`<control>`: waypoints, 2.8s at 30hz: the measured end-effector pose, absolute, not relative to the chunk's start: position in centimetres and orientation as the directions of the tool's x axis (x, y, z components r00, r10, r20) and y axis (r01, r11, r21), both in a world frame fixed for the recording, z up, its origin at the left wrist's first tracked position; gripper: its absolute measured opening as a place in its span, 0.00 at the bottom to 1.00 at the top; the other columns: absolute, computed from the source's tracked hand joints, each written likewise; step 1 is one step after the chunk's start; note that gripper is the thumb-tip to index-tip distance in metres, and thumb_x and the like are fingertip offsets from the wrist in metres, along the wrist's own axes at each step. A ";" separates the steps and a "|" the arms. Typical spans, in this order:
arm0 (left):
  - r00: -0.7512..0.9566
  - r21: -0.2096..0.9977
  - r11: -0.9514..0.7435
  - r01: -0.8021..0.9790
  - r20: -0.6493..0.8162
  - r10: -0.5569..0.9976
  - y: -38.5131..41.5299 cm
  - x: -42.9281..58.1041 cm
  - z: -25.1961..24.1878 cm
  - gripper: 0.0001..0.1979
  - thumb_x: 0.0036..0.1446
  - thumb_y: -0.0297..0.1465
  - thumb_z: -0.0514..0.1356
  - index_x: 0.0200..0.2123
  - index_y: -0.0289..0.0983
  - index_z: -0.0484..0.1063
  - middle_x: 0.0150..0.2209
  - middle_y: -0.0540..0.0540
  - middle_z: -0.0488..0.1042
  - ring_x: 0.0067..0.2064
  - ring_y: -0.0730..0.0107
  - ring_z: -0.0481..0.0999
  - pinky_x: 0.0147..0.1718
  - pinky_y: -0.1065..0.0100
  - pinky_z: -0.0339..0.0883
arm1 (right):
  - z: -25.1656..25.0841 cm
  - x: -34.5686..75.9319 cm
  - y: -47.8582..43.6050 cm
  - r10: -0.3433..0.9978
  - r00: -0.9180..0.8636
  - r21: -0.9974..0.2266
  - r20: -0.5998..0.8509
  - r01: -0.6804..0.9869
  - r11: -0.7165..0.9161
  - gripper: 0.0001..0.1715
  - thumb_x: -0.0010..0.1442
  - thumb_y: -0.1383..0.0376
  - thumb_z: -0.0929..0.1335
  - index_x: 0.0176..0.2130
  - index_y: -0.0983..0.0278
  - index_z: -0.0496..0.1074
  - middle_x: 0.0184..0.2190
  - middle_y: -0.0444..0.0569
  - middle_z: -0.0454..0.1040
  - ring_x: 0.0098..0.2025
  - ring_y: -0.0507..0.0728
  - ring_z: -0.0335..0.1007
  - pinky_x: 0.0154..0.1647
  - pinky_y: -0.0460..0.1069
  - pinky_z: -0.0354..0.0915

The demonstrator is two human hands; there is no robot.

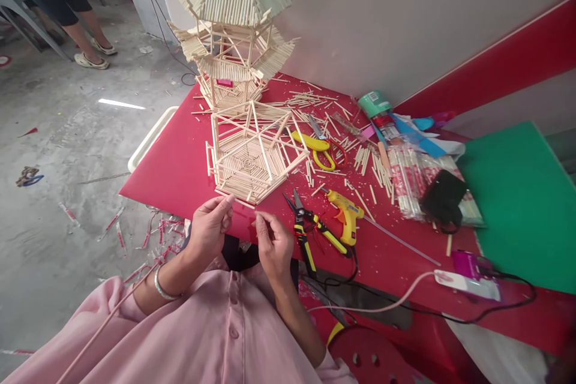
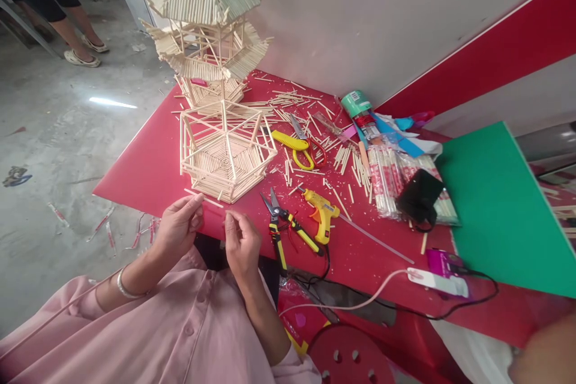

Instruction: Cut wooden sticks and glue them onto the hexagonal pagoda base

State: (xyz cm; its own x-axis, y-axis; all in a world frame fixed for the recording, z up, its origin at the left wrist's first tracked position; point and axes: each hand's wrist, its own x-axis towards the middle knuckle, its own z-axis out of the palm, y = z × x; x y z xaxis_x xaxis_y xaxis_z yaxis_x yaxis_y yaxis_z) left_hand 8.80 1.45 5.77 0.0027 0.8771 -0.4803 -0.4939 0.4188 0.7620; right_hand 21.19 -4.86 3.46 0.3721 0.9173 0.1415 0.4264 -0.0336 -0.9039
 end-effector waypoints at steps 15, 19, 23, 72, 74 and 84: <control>0.020 0.759 0.465 -0.455 -0.514 0.858 0.8 8.3 5.2 0.23 0.37 0.41 0.77 0.20 0.33 0.70 0.16 0.55 0.64 0.16 0.85 0.57 0.14 0.77 0.46 | 9.2 36.4 9.0 0.855 0.423 0.030 -0.300 0.900 -0.435 0.15 0.56 0.63 0.70 0.44 0.58 0.81 0.44 0.53 0.81 0.46 0.64 0.77 0.40 0.51 0.66; 0.009 0.747 0.515 -0.421 -0.564 0.826 0.7 7.4 5.0 0.25 0.35 0.44 0.77 0.19 0.34 0.68 0.15 0.54 0.66 0.12 0.84 0.56 0.11 0.77 0.43 | 8.5 35.7 10.6 0.839 0.415 0.093 -0.352 0.907 -0.410 0.13 0.54 0.63 0.71 0.41 0.58 0.82 0.45 0.55 0.81 0.48 0.65 0.77 0.42 0.53 0.66; 0.018 0.721 0.545 -0.427 -0.596 0.803 0.8 7.1 5.1 0.25 0.33 0.44 0.77 0.20 0.34 0.69 0.15 0.53 0.67 0.13 0.83 0.58 0.11 0.77 0.45 | 8.0 35.2 10.9 0.849 0.405 0.122 -0.339 0.914 -0.387 0.13 0.53 0.65 0.71 0.40 0.62 0.82 0.44 0.57 0.81 0.47 0.65 0.77 0.41 0.52 0.66; 0.341 0.808 0.568 -0.155 -0.496 0.798 -1.3 8.3 5.6 0.19 0.41 0.43 0.75 0.21 0.35 0.76 0.13 0.51 0.68 0.13 0.79 0.62 0.12 0.77 0.52 | 8.2 26.2 -3.6 0.840 -0.325 -0.875 -0.435 0.372 -0.309 0.27 0.62 0.45 0.68 0.27 0.65 0.74 0.23 0.43 0.73 0.26 0.51 0.68 0.29 0.44 0.63; 0.327 0.813 0.558 -0.165 -0.488 0.809 -1.3 8.3 5.5 0.19 0.40 0.44 0.75 0.21 0.35 0.76 0.13 0.50 0.69 0.14 0.79 0.63 0.12 0.76 0.53 | 8.2 26.1 -3.6 0.851 -0.324 -0.875 -0.413 0.400 -0.272 0.25 0.64 0.48 0.67 0.29 0.65 0.75 0.24 0.43 0.74 0.28 0.51 0.69 0.30 0.44 0.62; 0.163 0.828 0.452 -0.332 -0.421 0.892 -0.7 7.6 5.4 0.18 0.44 0.42 0.74 0.24 0.34 0.74 0.15 0.53 0.68 0.15 0.82 0.61 0.15 0.77 0.54 | 9.3 23.8 -3.5 0.969 -0.236 -0.613 -0.073 0.777 0.143 0.18 0.73 0.64 0.59 0.44 0.60 0.77 0.34 0.47 0.71 0.36 0.53 0.71 0.38 0.46 0.64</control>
